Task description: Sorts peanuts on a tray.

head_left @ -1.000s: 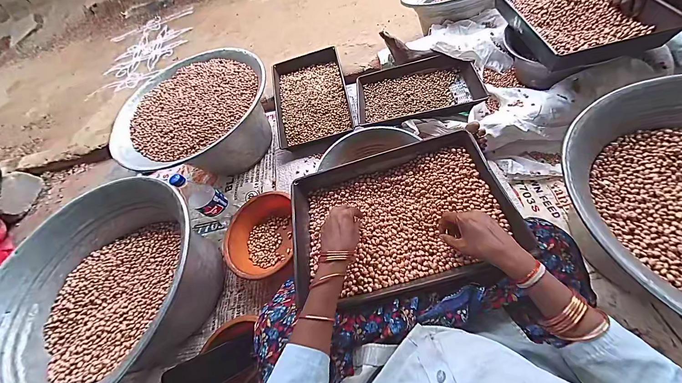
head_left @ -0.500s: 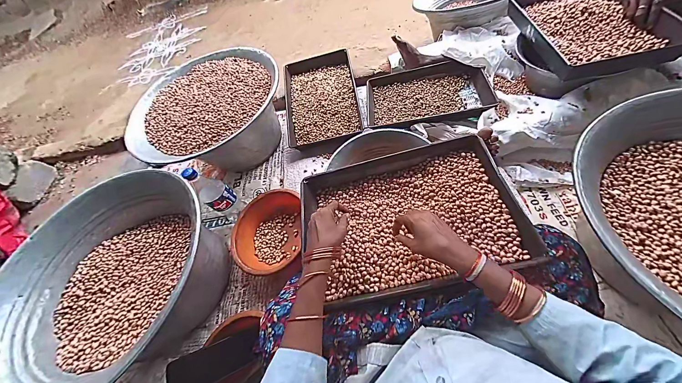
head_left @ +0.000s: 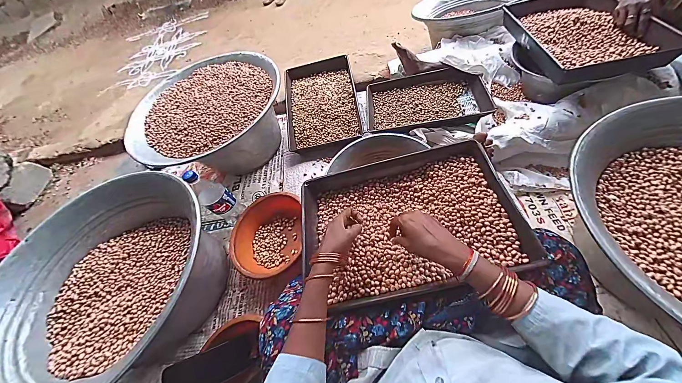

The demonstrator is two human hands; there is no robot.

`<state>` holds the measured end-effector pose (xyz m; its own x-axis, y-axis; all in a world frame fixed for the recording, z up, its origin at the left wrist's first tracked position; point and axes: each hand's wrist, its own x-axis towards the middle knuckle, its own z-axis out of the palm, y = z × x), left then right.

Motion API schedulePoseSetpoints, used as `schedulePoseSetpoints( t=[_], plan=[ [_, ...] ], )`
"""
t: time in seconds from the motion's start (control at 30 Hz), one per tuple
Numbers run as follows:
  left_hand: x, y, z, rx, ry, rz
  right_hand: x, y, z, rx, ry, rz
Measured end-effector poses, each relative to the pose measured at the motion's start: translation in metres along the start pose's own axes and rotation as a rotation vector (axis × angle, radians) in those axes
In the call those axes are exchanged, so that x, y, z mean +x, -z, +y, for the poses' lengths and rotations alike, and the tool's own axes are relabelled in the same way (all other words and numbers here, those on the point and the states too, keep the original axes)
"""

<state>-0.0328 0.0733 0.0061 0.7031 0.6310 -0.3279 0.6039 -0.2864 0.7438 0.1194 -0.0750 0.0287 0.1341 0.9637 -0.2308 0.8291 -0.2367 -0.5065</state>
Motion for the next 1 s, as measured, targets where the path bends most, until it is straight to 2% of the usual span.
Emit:
schedulePoseSetpoints(
  t=[0.1,0.2,0.23,0.3,0.4,0.47,0.5,0.53,0.6,0.7,0.87,0.93,1.0],
  plan=[
    [-0.012,-0.017,0.003,-0.225,-0.091,-0.258,-0.006,0.014,-0.021,0.071,0.122,0.078],
    [-0.023,-0.023,0.018,-0.247,-0.065,-0.305,-0.008,0.022,-0.030,0.098,0.204,0.172],
    [-0.023,-0.018,0.017,-0.236,-0.064,-0.268,-0.011,0.025,-0.027,0.099,0.199,0.199],
    [-0.027,0.008,0.015,-0.072,-0.024,-0.084,-0.021,0.034,-0.011,0.080,0.136,0.250],
    [-0.040,0.051,0.009,0.293,0.113,0.303,-0.045,0.057,0.025,0.003,-0.128,0.222],
    [-0.047,0.062,-0.001,0.455,0.052,0.454,-0.063,0.068,0.048,-0.053,-0.327,0.201],
    [-0.050,0.060,-0.006,0.486,-0.020,0.461,-0.072,0.072,0.058,-0.080,-0.406,0.198],
    [-0.052,0.053,-0.008,0.483,-0.099,0.421,-0.081,0.075,0.068,-0.096,-0.473,0.199],
    [-0.058,0.028,-0.007,0.430,-0.241,0.225,-0.096,0.078,0.078,-0.080,-0.582,0.195],
    [-0.069,-0.010,0.001,0.459,-0.241,-0.040,-0.109,0.076,0.084,-0.033,-0.675,0.137],
    [-0.071,-0.035,-0.007,0.544,-0.180,-0.065,-0.093,0.049,0.078,-0.057,-0.731,-0.069],
    [-0.072,-0.036,-0.009,0.566,-0.185,-0.087,-0.073,0.032,0.069,0.011,-0.665,-0.125],
    [-0.071,-0.036,-0.008,0.598,-0.183,-0.137,-0.050,0.015,0.062,0.194,-0.517,-0.095]
  ],
)
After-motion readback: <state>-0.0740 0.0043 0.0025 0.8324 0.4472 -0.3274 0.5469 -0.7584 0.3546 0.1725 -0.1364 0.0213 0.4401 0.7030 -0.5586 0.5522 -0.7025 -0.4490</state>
